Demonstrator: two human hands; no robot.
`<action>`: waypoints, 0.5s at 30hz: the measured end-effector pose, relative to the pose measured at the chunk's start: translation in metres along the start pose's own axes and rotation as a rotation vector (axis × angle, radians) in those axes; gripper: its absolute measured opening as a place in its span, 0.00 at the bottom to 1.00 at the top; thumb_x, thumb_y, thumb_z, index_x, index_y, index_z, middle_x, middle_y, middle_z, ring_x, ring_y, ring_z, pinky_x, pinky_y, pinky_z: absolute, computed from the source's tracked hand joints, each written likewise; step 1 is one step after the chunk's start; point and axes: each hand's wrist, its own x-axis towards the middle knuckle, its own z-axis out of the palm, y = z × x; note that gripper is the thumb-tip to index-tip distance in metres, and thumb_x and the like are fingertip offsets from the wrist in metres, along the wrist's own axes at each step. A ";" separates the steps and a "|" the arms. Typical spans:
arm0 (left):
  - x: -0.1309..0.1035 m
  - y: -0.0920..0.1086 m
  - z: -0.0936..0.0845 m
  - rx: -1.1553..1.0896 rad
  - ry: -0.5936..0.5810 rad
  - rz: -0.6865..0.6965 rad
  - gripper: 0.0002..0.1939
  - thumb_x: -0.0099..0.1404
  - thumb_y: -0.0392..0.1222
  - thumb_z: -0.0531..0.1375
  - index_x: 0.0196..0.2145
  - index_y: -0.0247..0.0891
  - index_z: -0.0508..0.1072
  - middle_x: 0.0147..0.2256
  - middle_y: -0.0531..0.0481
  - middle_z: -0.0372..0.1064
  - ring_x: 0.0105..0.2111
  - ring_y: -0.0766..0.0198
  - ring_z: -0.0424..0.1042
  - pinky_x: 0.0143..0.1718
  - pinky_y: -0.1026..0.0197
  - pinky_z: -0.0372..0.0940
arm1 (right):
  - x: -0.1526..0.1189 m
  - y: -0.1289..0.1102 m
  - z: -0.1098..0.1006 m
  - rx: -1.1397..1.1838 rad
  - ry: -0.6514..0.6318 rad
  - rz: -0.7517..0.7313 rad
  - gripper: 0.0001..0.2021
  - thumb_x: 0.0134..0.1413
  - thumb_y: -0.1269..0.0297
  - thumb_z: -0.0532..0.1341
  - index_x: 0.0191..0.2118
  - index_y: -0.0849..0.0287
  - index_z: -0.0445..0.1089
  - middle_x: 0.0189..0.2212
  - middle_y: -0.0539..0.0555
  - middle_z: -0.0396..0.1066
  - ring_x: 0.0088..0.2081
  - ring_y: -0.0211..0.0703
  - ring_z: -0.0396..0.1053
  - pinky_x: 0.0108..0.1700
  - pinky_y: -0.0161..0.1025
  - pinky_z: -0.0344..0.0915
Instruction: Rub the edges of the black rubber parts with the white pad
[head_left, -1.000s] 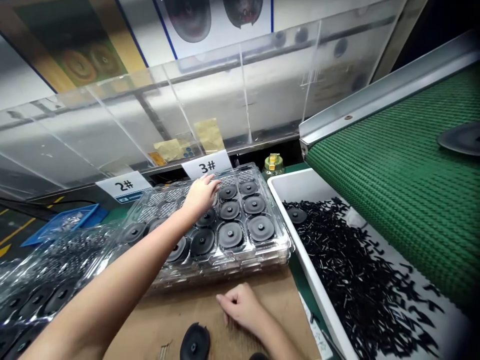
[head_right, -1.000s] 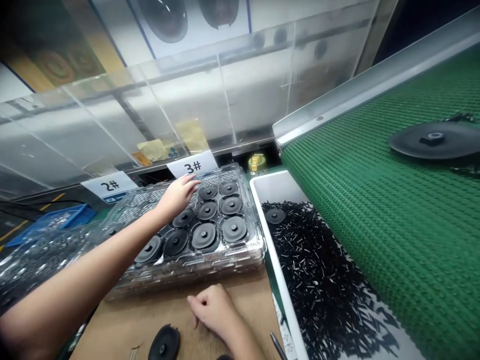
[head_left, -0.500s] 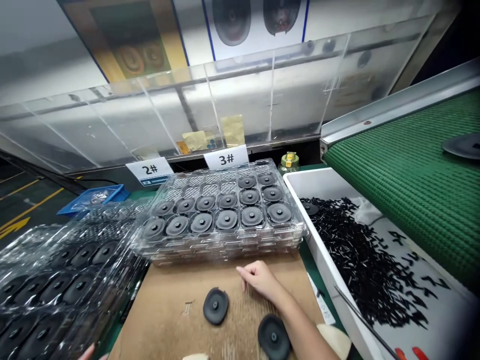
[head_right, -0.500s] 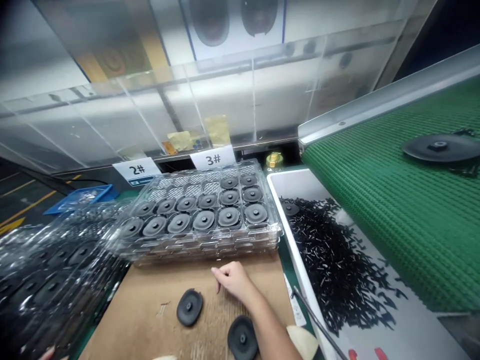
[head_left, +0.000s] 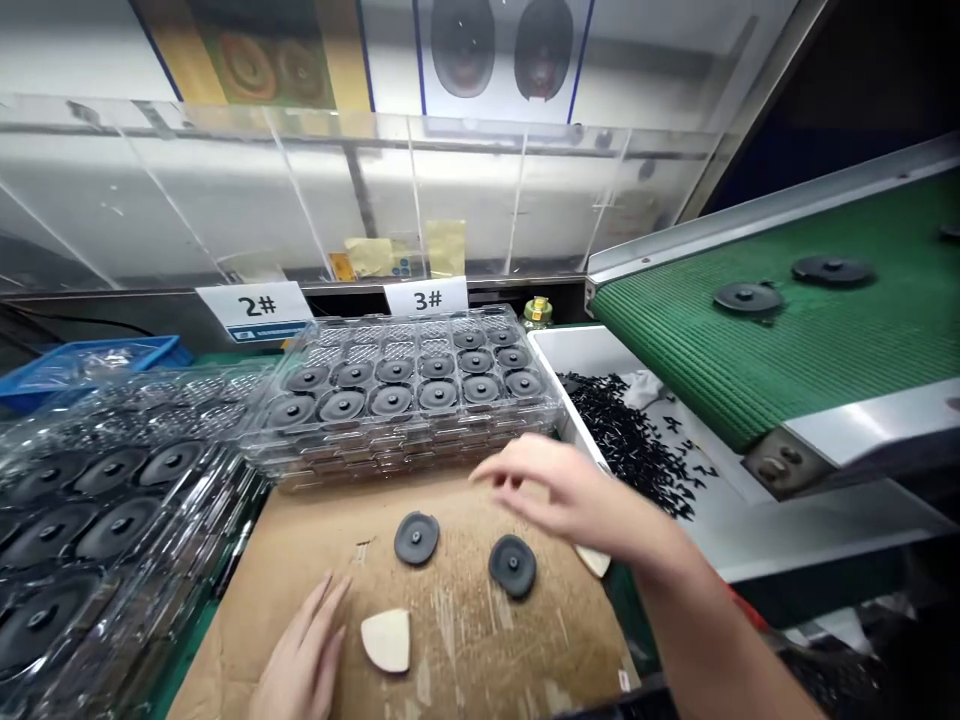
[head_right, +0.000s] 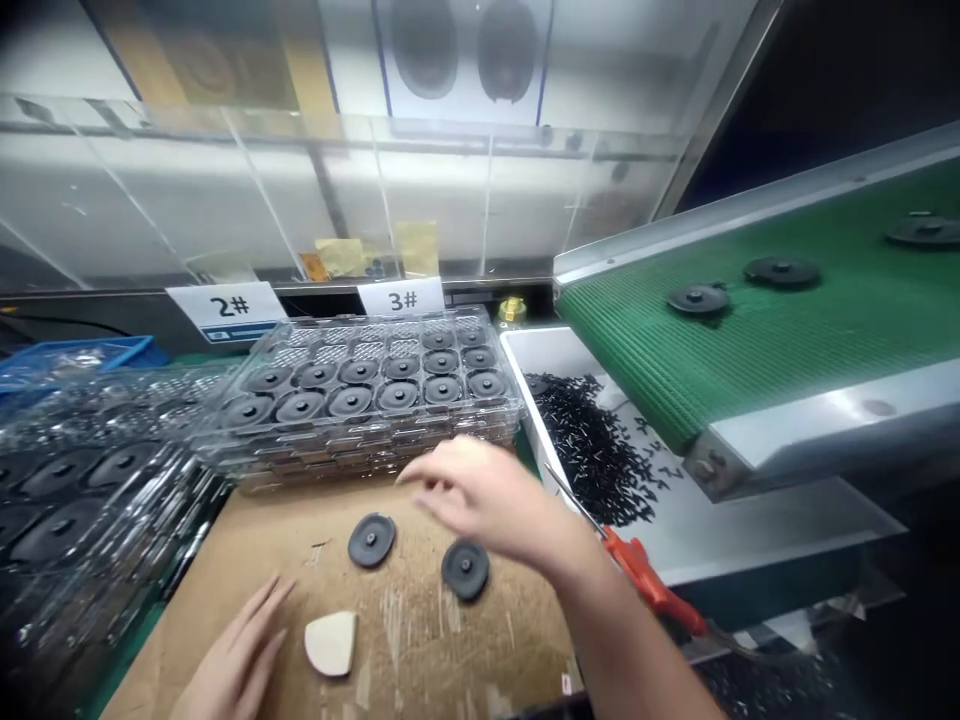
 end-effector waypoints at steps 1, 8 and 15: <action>0.003 0.003 0.004 0.037 0.020 0.022 0.20 0.61 0.42 0.49 0.50 0.36 0.66 0.52 0.39 0.65 0.50 0.52 0.66 0.47 0.50 0.66 | 0.001 0.003 -0.015 -0.171 0.070 0.101 0.12 0.58 0.61 0.53 0.47 0.48 0.66 0.42 0.47 0.69 0.44 0.35 0.65 0.46 0.32 0.60; -0.027 -0.005 0.011 0.121 0.079 -0.017 0.19 0.62 0.43 0.48 0.49 0.36 0.66 0.51 0.37 0.65 0.53 0.50 0.62 0.47 0.46 0.65 | 0.054 0.112 -0.052 -0.580 0.103 0.745 0.14 0.57 0.62 0.56 0.48 0.62 0.63 0.46 0.57 0.64 0.44 0.44 0.66 0.44 0.48 0.64; -0.060 -0.013 0.011 0.210 0.103 -0.109 0.25 0.59 0.38 0.53 0.55 0.44 0.59 0.52 0.43 0.65 0.53 0.51 0.63 0.50 0.45 0.62 | 0.072 0.197 -0.029 -0.622 -0.011 0.761 0.16 0.57 0.62 0.56 0.50 0.61 0.61 0.48 0.57 0.62 0.45 0.45 0.65 0.45 0.48 0.65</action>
